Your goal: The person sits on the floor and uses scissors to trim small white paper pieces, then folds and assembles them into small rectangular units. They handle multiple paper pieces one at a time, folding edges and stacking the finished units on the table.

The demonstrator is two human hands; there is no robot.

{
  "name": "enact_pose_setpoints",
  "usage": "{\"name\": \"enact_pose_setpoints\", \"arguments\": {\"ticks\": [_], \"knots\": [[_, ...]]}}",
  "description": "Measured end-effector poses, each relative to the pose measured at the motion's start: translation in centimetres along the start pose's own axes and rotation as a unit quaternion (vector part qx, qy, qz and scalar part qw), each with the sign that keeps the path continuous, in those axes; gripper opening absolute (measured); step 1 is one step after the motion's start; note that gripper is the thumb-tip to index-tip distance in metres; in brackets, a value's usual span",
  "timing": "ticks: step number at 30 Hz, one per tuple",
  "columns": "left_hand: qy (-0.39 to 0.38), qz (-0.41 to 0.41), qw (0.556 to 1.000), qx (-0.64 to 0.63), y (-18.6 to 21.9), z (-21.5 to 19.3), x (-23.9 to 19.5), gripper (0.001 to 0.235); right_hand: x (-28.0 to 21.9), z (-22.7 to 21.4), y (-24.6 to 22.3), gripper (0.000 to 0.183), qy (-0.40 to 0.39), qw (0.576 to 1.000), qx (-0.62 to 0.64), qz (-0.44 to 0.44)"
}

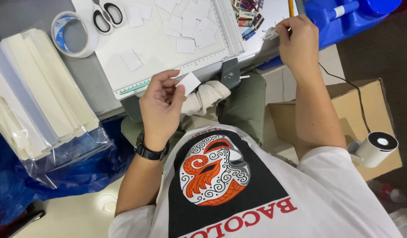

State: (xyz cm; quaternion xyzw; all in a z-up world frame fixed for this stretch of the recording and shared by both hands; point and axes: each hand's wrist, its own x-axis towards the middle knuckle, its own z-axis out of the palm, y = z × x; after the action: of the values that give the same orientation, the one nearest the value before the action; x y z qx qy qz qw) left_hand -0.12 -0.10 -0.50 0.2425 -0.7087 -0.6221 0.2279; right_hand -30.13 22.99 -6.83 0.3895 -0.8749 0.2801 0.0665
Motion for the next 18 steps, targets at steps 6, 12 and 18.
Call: {"name": "enact_pose_setpoints", "arguments": {"ticks": [6, 12, 18], "knots": [[-0.001, 0.001, 1.0, -0.004, -0.1, 0.2, -0.2, 0.027, 0.1, -0.6, 0.6, 0.022, 0.014, 0.998, 0.016, -0.053], [-0.016, -0.005, 1.0, -0.008, -0.8, 0.6, -0.2, 0.026, 0.4, -0.3, 0.8, 0.015, 0.004, 0.999, 0.018, -0.032], [-0.013, 0.013, 0.999, -0.033, -0.9, 0.7, 0.3, 0.027, 1.0, -1.8, -1.2, 0.027, 0.057, 0.994, 0.063, -0.073]]}}
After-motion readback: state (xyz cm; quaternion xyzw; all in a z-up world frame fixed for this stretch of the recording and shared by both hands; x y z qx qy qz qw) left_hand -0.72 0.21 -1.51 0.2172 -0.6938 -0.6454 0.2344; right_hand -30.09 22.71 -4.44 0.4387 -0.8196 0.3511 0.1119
